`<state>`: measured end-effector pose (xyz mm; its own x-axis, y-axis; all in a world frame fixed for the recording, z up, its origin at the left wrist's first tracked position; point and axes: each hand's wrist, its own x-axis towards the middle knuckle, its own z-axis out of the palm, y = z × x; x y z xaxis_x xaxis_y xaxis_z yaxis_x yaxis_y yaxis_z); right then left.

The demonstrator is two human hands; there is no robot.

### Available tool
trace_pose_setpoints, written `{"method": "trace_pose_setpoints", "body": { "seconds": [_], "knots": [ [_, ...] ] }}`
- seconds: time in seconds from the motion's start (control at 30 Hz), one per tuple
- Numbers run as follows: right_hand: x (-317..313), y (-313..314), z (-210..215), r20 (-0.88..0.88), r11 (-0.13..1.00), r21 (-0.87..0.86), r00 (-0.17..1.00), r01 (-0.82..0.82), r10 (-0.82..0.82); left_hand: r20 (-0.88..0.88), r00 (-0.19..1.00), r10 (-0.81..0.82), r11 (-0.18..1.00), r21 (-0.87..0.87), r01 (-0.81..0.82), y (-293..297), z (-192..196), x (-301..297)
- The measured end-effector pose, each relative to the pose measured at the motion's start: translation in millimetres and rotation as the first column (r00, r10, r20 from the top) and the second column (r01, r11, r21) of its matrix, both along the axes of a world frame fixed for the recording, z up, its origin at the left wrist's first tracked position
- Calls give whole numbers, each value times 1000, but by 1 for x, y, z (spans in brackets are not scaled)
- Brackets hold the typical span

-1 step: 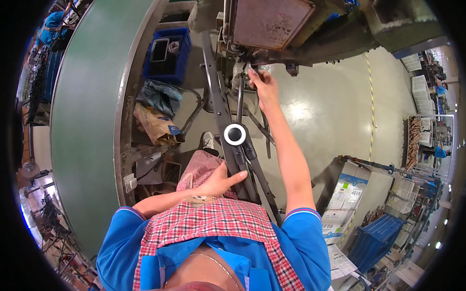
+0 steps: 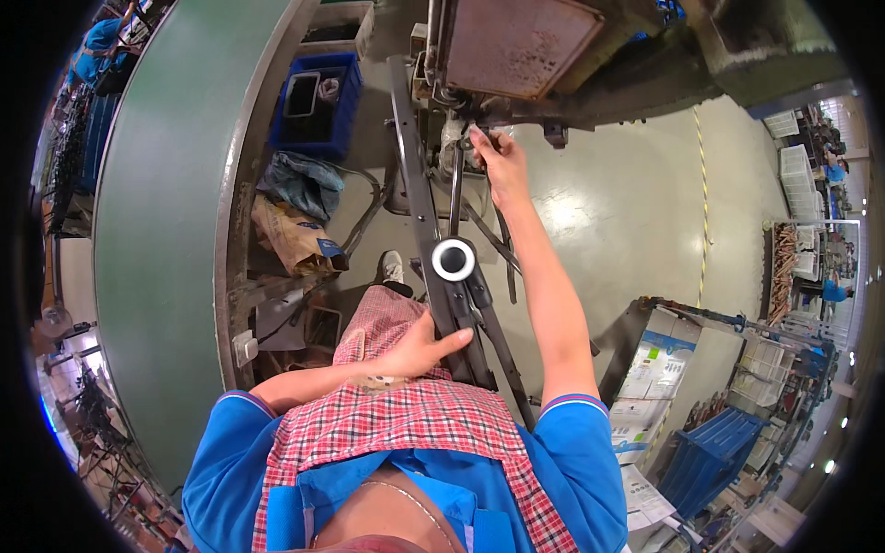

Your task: The person repeatedly picks up metal frame components from a green workbench, inserts them into a press machine, operates the press, and returns the processed frames to the bench. The cycle continues with multiple frames handled one at a time.

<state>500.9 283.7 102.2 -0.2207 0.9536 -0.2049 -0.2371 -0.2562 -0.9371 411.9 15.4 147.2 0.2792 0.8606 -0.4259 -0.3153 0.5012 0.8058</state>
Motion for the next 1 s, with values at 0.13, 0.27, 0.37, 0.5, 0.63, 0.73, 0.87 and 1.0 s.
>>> {"method": "trace_pose_setpoints", "body": {
  "seconds": [0.13, 0.27, 0.37, 0.5, 0.63, 0.73, 0.87, 1.0],
  "knots": [
    [-1, 22, -12, 138, 1000, -2, 990, 27, -26, -23, 1000, -17, 993, 118, 20, 3, 3, 10],
    [1, 25, -32, 314, 997, -53, 947, -59, 73, -43, 997, -60, 993, 95, 64, 1, -17, 18],
    [1, 23, -35, 200, 990, -56, 970, -129, 138, -57, 996, -75, 992, 101, 80, 3, -28, 16],
    [31, 72, -53, 229, 954, -58, 927, -293, 299, -182, 980, -84, 979, 168, 115, -1, -42, 18],
    [11, 178, -46, 933, 865, 190, 359, -464, -13, -164, 980, -117, 990, 56, 127, 3, -38, 12],
    [-22, 208, -40, 918, 748, 384, 134, -541, -374, -213, 963, -163, 981, 67, 180, -2, -54, 18],
    [-45, 220, -42, 983, 826, 138, -27, -546, -181, -158, 857, -491, 871, -114, 478, 15, -49, 10],
    [-54, 201, -37, 927, 795, 374, 201, -478, -316, -144, 901, -410, 910, -136, 392, 18, -41, 7]
  ]
}}
